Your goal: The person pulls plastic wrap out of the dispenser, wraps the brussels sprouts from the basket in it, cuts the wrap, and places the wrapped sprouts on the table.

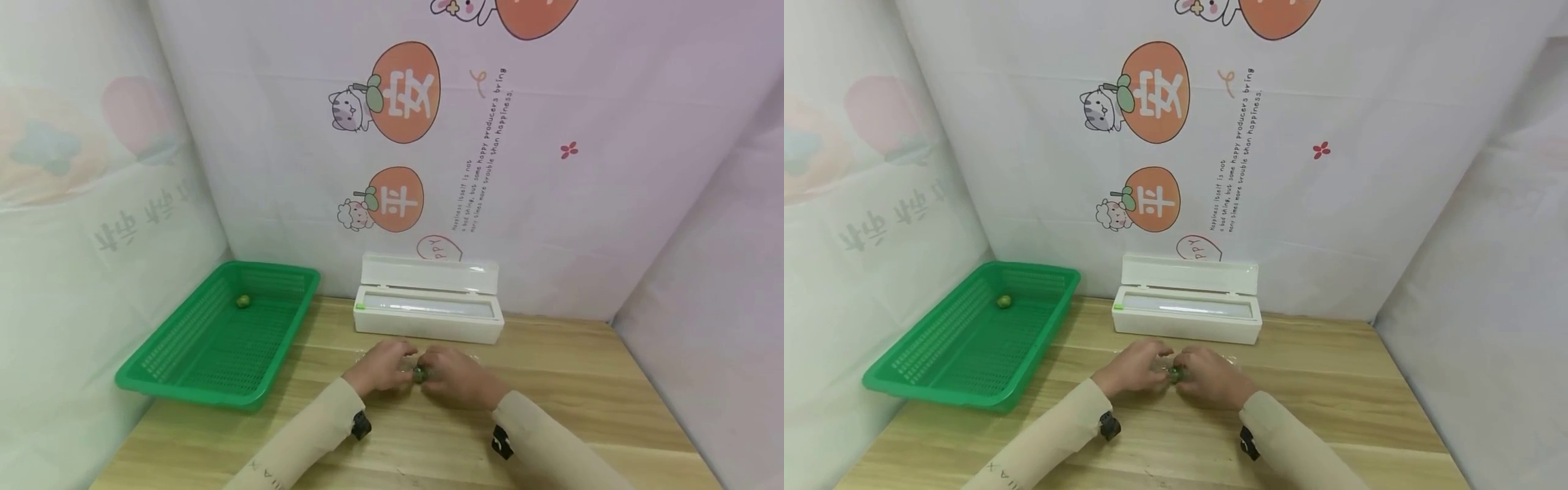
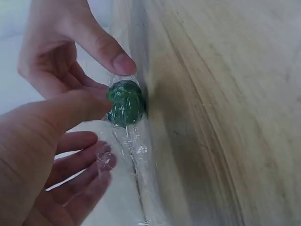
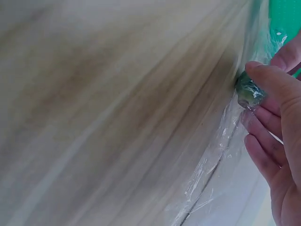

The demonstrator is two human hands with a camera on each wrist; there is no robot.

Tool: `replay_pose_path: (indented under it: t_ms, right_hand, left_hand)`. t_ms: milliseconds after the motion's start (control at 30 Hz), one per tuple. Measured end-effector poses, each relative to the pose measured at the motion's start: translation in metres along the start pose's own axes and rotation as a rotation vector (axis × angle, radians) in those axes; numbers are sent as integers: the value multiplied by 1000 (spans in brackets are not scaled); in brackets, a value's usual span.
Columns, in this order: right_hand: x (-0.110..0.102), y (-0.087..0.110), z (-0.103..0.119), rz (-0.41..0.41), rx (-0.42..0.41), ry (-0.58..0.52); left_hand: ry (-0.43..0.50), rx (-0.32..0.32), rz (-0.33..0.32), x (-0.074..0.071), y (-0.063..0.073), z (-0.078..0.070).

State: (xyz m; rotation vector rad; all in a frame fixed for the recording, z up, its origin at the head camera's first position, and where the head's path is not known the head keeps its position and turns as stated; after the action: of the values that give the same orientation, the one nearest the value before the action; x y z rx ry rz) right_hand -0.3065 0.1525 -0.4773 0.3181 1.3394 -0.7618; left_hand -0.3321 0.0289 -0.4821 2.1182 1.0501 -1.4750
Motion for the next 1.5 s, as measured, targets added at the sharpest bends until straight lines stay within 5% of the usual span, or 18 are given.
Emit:
replay_pose_path:
  t_ms: [167, 567, 800, 1067, 1267, 1500]
  right_hand:
    - [4, -8, -12, 45, 81, -50]
    - [0, -11, -23, 20, 113, -81]
    - [-15, -16, -20, -34, 69, -41]
    - [-5, -18, -15, -50, -5, -5]
    - [2, -23, -22, -44, 35, 13]
    - [7, -25, -31, -50, 77, -27]
  left_hand:
    - [-124, 62, -81, -7, 2, -9]
    - [-170, 52, -121, 7, -4, -7]
    - [-136, -5, -56, 8, -16, 8]
    - [-126, -17, -7, 8, -21, 14]
    - [-180, -26, -78, -2, -15, 8]
    - [-264, 40, -164, -1, -14, -1]
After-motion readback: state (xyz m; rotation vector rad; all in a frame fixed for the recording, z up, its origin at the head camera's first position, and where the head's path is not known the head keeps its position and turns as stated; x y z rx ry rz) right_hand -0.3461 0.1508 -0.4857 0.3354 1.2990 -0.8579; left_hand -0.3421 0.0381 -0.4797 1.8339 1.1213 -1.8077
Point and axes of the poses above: each hand's wrist, its own y-axis away from the middle knuckle, its own x-axis out of the palm, z = x × y, the point moved 7 cm from there along -y, towards the middle knuckle, and after that the axes turned 1 degree about z, right-handed, at the moved point
